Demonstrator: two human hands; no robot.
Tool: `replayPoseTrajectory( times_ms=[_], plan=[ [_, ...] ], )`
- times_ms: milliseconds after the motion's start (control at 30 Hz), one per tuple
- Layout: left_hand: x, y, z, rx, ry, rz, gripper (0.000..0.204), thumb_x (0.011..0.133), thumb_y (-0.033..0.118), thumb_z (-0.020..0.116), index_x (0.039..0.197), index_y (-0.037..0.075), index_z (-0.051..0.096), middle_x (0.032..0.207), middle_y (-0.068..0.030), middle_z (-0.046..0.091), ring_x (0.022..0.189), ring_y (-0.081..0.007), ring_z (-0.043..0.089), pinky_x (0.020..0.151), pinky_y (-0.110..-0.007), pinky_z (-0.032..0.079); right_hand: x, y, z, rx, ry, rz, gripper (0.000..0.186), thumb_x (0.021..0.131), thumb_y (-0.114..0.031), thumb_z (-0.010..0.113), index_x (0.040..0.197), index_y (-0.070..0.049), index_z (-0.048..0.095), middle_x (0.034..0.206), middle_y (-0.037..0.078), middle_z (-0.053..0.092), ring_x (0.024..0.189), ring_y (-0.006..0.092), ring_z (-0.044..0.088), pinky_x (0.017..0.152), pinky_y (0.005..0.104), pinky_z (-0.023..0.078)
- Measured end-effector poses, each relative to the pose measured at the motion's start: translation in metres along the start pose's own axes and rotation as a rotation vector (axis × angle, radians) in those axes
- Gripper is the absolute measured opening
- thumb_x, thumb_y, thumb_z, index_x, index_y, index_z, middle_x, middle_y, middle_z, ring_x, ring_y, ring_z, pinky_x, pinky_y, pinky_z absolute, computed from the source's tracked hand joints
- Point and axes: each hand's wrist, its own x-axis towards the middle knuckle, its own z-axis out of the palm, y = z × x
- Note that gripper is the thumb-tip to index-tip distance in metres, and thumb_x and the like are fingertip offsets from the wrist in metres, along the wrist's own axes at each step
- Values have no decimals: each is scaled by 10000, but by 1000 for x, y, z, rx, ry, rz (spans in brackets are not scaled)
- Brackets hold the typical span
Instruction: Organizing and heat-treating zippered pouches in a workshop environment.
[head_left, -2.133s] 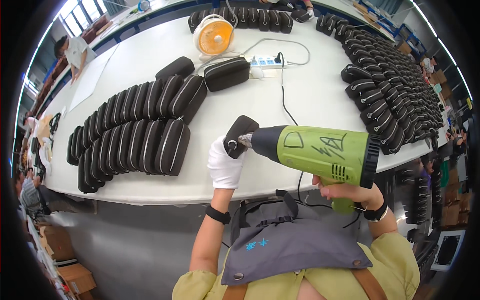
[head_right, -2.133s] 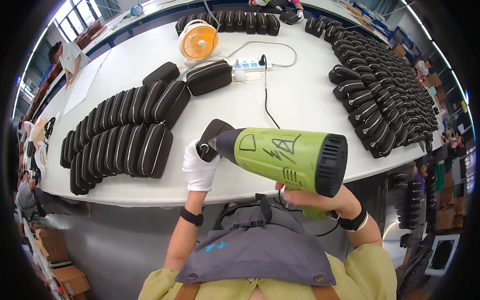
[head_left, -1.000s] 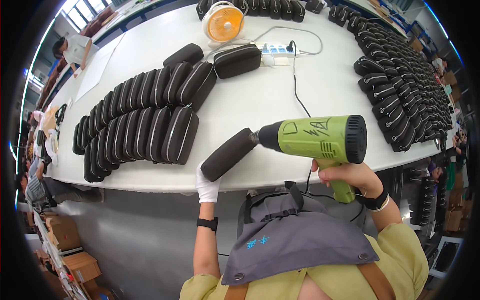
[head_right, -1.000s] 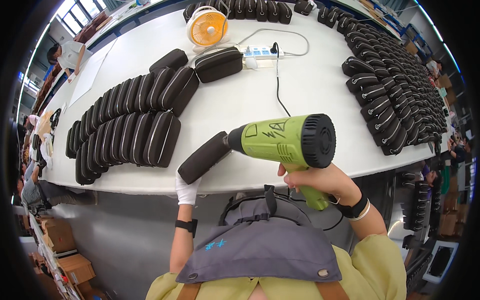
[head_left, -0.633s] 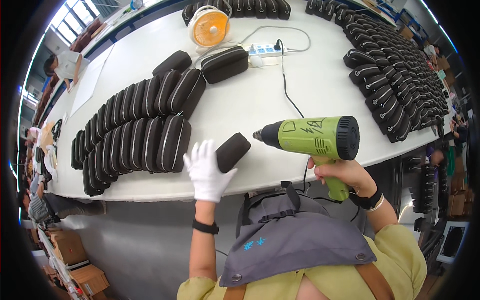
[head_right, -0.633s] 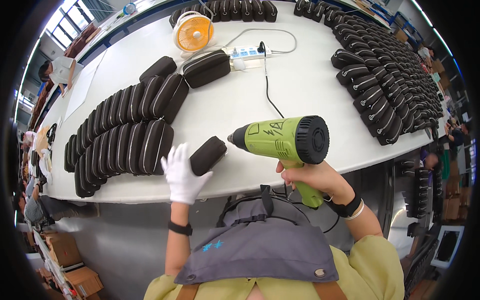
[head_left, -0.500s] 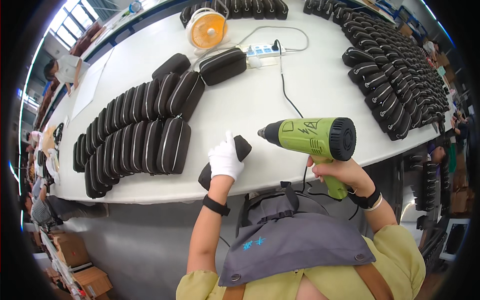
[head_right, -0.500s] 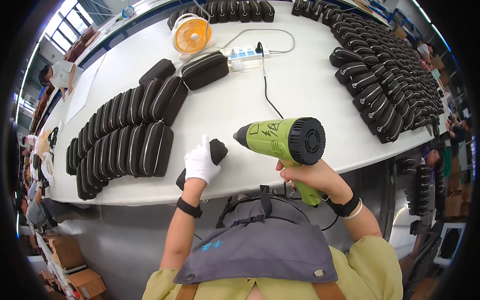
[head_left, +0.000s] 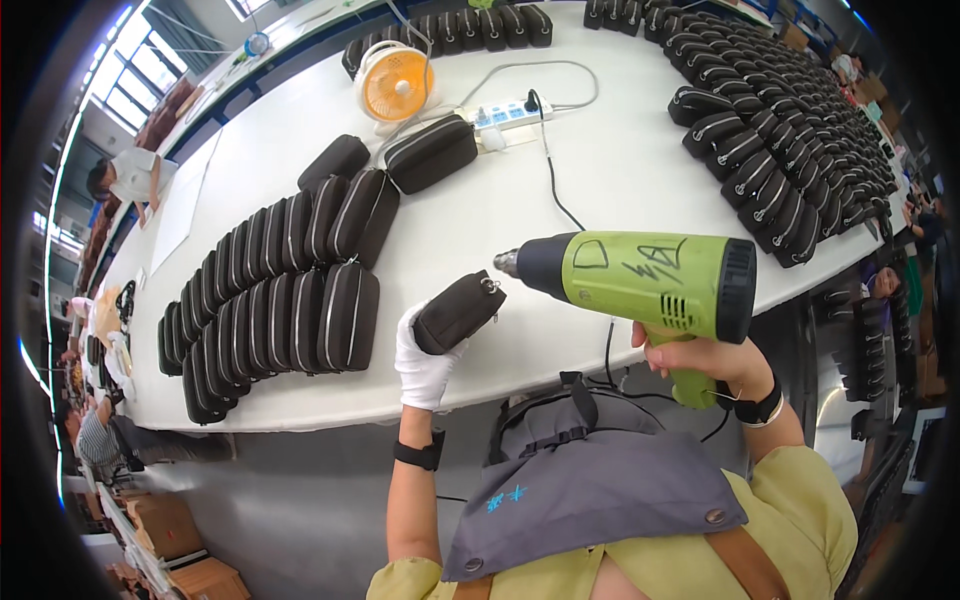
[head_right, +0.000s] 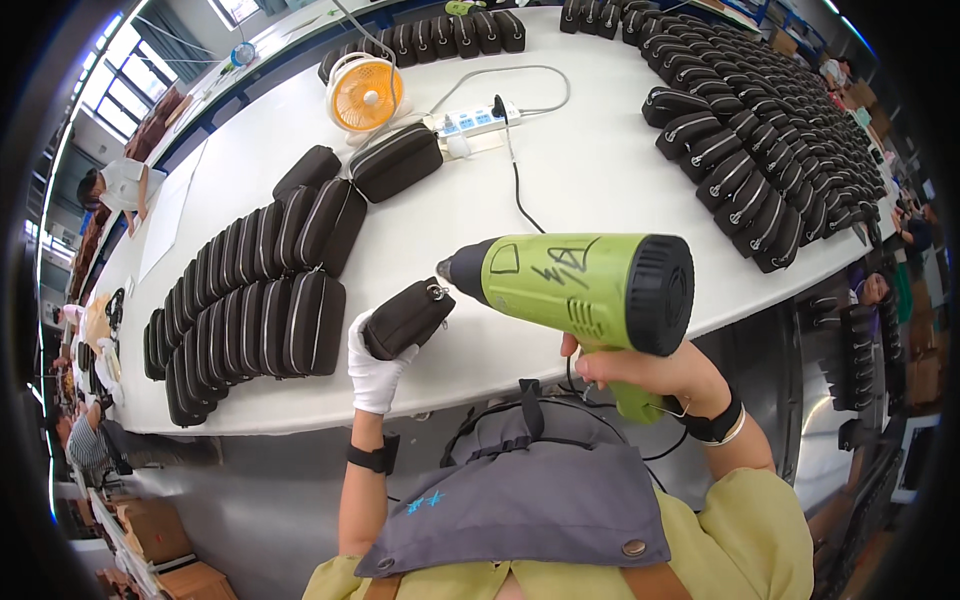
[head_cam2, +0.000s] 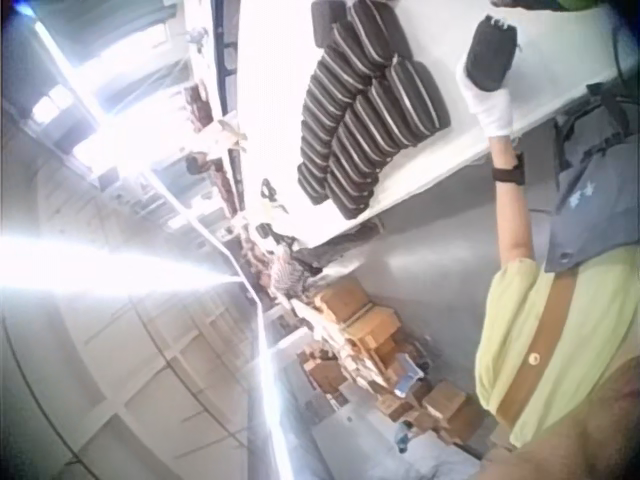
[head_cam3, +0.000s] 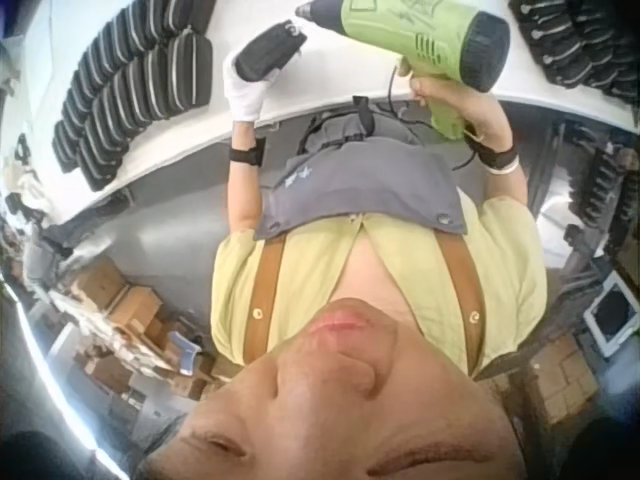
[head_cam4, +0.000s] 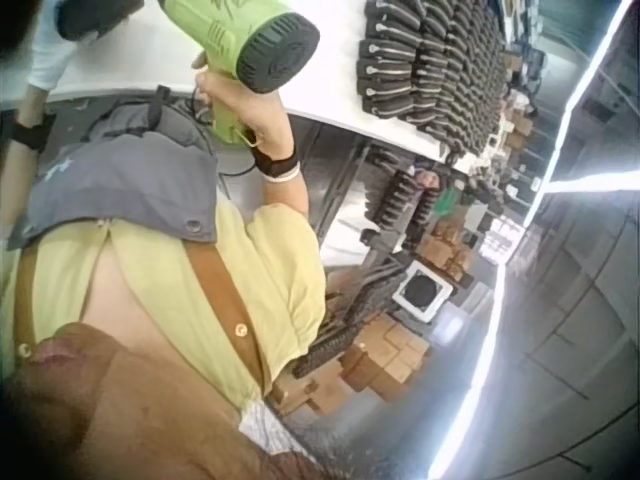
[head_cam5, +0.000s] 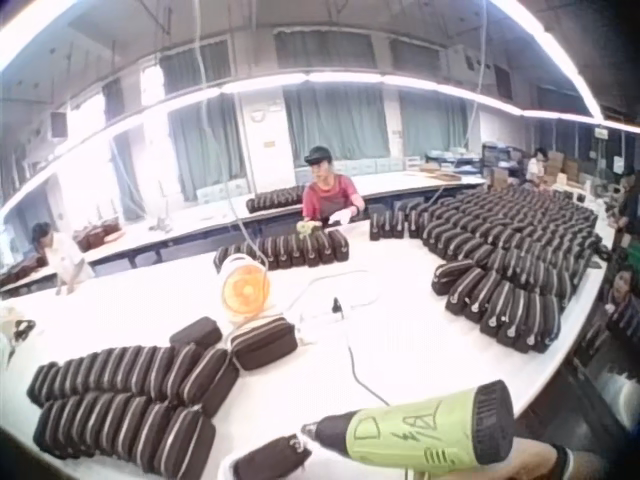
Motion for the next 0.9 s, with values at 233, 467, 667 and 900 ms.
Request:
replayPoseTrajectory(
  times_ms=[233, 467, 667, 900],
  plan=[
    [-6, -7, 1, 9, 43, 29, 781, 602, -20, 840, 1292, 66, 484, 1204, -91, 570, 1125, -225, 568, 993, -343, 466, -4, 1, 2, -74, -96, -8, 406, 794, -10, 691, 1186, -32, 588, 953, 48, 652, 722, 106, 595, 633, 256, 507],
    [-8, -7, 5, 13, 26, 37, 777, 617, -26, 829, 1299, 64, 468, 1216, -97, 564, 1131, -219, 561, 989, -342, 466, -7, -7, 18, -117, -167, -67, 359, 805, -18, 702, 1153, -25, 612, 959, 45, 661, 796, 111, 599, 688, 262, 512],
    [-10, -19, 17, -245, 233, -51, 728, 671, -13, 826, 1300, 70, 470, 1238, -83, 562, 1120, -216, 567, 968, -355, 483, -7, -2, 11, -250, -32, -139, 315, 805, -28, 685, 1112, -15, 614, 953, 40, 652, 758, 99, 595, 652, 255, 509],
    [-11, -74, 31, -1020, 369, -594, 531, 884, 132, 701, 1347, 100, 442, 1288, -87, 530, 1147, -262, 553, 952, -412, 500, -6, 0, 15, -172, 100, -132, 320, 798, -38, 669, 1111, -26, 602, 948, 41, 631, 710, 100, 587, 601, 252, 506]
  ],
)
